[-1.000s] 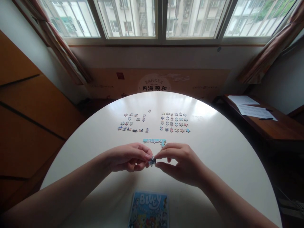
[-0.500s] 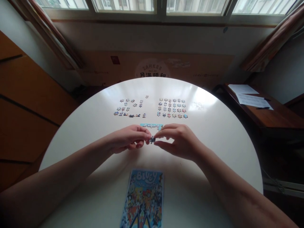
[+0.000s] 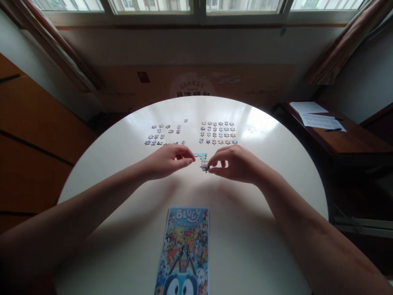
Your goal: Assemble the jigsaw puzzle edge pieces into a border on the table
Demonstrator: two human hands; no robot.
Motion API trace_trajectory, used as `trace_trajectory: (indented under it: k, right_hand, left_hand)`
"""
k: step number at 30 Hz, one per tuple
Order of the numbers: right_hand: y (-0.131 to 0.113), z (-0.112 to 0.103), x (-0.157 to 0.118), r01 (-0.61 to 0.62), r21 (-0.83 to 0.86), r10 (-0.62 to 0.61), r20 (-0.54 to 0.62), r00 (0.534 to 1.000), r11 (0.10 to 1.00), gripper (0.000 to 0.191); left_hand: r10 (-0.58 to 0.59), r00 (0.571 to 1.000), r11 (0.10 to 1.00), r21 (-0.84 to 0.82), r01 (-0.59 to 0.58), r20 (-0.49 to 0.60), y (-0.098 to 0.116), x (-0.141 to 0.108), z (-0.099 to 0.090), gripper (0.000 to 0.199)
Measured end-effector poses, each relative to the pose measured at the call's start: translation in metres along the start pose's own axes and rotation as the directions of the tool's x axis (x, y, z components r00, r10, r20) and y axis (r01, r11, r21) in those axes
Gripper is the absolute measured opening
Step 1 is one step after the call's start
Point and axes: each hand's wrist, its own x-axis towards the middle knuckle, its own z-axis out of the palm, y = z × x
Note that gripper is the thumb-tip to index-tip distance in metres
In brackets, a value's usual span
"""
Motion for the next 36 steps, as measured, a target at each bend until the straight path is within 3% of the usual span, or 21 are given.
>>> trace_trajectory:
  k: [2,5,9,12,19,36]
  right_hand:
    - [0.004,-0.003,-0.002,-0.039,0.022,0.038,0.077,0.996,0.999,0.012]
    - [0.008,-0.008,-0.005,-0.109,0.054,0.099,0.162,0.982,0.993,0.013]
    - [0.01,-0.009,-0.006,-0.159,0.08,0.139,0.212,0.967,0.984,0.013]
    - [0.01,-0.003,-0.004,-0.148,0.089,0.13,0.181,0.975,0.985,0.013]
    - [0.005,0.015,0.003,-0.143,0.049,0.139,0.075,0.987,0.989,0.011]
    - [0.003,0.023,0.008,-0.218,0.056,0.214,0.073,0.974,0.974,0.012]
  left_hand:
    - [0.172,0.983,0.958,0.244,-0.152,-0.062,-0.005,0.005,0.005,0.016]
    - [0.388,0.916,0.831,0.468,-0.301,-0.099,-0.017,0.013,0.014,0.019]
    - [0.521,0.833,0.785,0.49,-0.38,-0.189,-0.034,0.019,0.026,0.024]
    - [0.592,0.782,0.76,0.457,-0.463,-0.193,-0.043,0.017,0.03,0.031]
    - [0.629,0.772,0.737,0.387,-0.553,-0.094,-0.043,0.014,0.029,0.028]
    - [0.671,0.74,0.698,0.291,-0.655,0.055,-0.045,0.015,0.024,0.027]
